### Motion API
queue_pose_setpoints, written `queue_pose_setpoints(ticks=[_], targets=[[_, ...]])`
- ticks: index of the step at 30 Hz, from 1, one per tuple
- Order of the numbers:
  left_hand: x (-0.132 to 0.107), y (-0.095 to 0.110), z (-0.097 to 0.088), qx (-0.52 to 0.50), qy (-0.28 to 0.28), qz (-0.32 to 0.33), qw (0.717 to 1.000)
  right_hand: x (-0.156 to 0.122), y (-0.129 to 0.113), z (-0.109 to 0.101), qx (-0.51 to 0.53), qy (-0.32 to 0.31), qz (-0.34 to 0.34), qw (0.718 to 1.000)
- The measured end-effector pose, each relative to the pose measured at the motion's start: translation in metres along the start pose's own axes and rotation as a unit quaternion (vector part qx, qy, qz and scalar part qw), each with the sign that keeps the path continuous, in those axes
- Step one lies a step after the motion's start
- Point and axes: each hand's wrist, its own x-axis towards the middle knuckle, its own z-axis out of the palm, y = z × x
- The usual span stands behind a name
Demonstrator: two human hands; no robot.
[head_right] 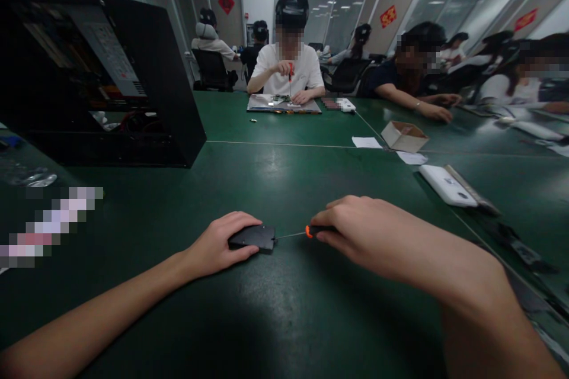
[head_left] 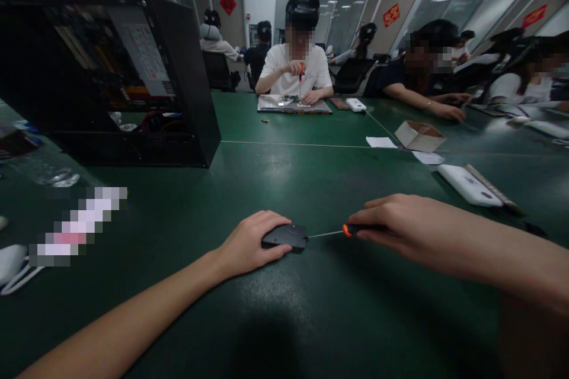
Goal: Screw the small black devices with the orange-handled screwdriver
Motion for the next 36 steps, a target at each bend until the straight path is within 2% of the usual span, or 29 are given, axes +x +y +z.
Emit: queue_pose_setpoints(ticks=[3,9,12,16,21,29,33,36], targets=[[0.0,0.0,0.0,-0.002,-0.002,0.002,1.0,0.001,0.002,-0.003,0.016,-0.058,0.008,0.998],[-0.001,-0.002,0.001,-0.003,-0.002,0.006,1.0,0.003,0.012,0.001,0.046,-0.062,-0.002,0.997],[-0.001,-0.002,0.001,-0.007,0.0,0.009,1.0,0.011,0.017,0.006,0.066,-0.093,0.011,0.993],[-0.001,-0.001,0.0,-0.007,-0.001,0.007,1.0,0.033,0.024,0.018,0.103,-0.159,0.02,0.982],[0.0,-0.001,0.0,-0.009,-0.018,0.012,1.0,0.061,0.032,0.044,0.176,-0.203,-0.023,0.963],[-0.001,-0.006,0.001,-0.025,-0.013,0.009,1.0,0.076,0.027,0.08,0.222,-0.173,-0.04,0.959],[-0.002,-0.007,0.001,-0.03,-0.013,0.006,0.999,0.077,0.025,0.091,0.21,-0.114,-0.036,0.97],[-0.002,-0.006,0.001,-0.03,-0.009,0.003,1.0,0.066,0.024,0.1,0.176,-0.029,-0.057,0.982]])
